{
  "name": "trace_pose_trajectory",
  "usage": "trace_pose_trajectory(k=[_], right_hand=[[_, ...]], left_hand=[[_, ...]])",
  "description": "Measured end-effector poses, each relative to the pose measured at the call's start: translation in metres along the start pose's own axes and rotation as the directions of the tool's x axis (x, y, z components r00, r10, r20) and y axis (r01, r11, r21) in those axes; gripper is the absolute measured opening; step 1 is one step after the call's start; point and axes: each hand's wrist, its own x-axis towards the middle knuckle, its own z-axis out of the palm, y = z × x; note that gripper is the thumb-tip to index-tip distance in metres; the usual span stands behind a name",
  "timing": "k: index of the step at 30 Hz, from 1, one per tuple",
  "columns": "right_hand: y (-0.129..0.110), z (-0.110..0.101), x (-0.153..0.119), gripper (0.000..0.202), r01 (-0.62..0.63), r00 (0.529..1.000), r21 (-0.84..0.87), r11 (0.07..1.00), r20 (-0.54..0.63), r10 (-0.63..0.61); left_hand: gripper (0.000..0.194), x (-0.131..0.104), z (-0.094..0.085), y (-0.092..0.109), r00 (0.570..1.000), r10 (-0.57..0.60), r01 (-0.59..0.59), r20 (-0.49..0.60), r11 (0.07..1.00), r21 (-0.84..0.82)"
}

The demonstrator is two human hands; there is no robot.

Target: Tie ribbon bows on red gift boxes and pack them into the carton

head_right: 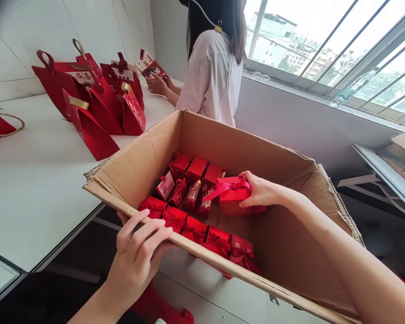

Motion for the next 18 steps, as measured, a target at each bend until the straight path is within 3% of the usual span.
trace_pose_trajectory(k=[6,11,14,18], right_hand=[[0.011,0.023,0.007,0.077,0.051,0.988,-0.078,0.996,0.147,-0.039],[0.009,0.046,0.010,0.080,0.054,0.967,-0.013,0.998,0.249,-0.049],[-0.017,0.053,0.006,0.085,0.052,0.968,0.180,0.982,0.232,-0.094],[-0.079,0.067,0.016,0.090,0.094,0.992,0.456,0.885,0.037,-0.124]], left_hand=[[0.025,0.000,0.007,-0.003,0.998,0.024,-0.026,-0.061,0.999,-0.027],[0.028,-0.004,0.009,-0.002,0.999,0.021,-0.022,-0.036,1.000,-0.022],[0.025,-0.005,0.010,0.001,0.999,-0.015,0.014,-0.046,1.000,-0.020],[0.020,-0.003,0.013,0.004,0.996,-0.034,0.034,-0.077,0.999,-0.007]])
